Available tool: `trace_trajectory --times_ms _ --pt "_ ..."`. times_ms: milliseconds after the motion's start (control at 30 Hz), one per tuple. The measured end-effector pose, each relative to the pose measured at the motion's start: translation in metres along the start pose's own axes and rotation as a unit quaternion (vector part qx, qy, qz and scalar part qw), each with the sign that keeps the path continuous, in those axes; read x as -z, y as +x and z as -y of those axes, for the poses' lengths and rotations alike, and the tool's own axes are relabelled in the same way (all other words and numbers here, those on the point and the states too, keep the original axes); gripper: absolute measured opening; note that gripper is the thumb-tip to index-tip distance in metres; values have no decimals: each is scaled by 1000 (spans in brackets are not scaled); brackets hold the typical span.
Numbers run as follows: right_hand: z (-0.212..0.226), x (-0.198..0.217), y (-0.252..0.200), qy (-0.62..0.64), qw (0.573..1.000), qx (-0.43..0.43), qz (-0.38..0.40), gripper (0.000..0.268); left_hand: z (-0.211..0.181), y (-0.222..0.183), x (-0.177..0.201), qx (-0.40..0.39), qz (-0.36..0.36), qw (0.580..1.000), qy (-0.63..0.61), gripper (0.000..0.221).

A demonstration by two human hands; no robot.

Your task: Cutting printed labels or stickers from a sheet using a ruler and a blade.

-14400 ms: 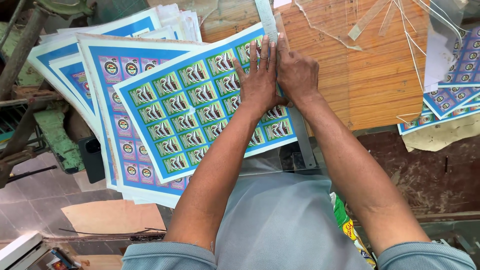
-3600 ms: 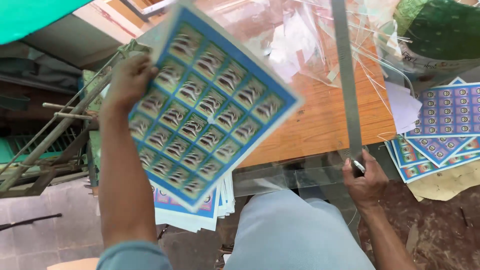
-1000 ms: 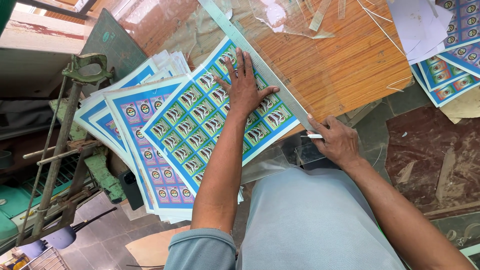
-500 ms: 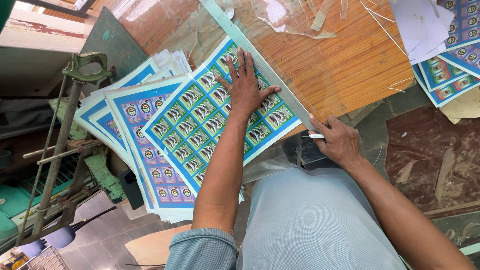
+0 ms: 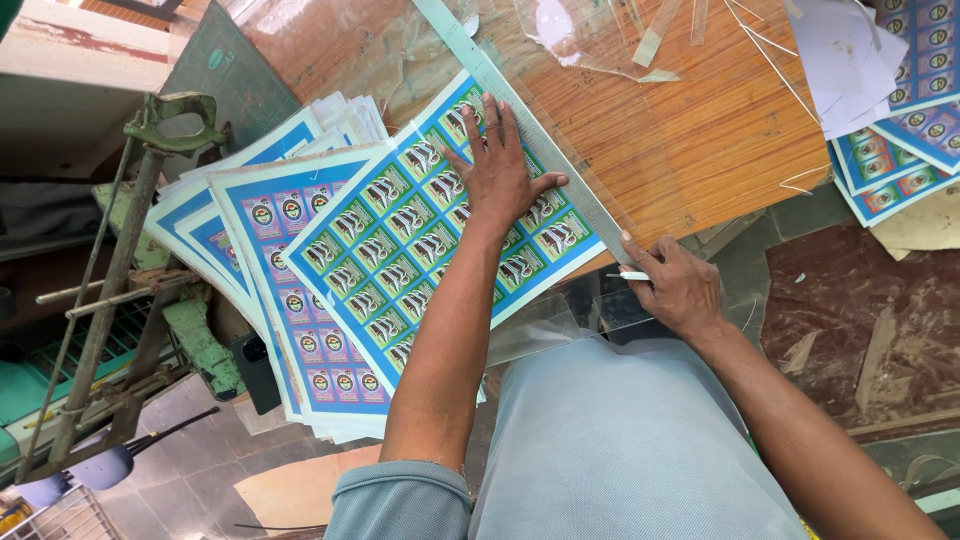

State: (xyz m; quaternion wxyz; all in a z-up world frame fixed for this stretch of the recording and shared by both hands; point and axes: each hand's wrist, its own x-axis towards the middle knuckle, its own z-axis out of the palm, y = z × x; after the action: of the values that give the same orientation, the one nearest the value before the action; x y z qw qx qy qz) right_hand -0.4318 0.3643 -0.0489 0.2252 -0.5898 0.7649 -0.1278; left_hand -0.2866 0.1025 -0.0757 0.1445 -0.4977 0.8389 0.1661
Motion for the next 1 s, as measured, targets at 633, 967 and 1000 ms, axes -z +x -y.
trace_trajectory --times_ms 633,967,1000 --pt "-13 16 41 335 928 -160 15 56 -21 -2 35 52 86 994 -41 172" --pt "24 29 142 548 807 -208 77 39 -17 -6 40 65 83 994 -34 168" --pt "33 31 153 487 849 -198 59 38 -17 -6 39 57 86 994 -36 169"
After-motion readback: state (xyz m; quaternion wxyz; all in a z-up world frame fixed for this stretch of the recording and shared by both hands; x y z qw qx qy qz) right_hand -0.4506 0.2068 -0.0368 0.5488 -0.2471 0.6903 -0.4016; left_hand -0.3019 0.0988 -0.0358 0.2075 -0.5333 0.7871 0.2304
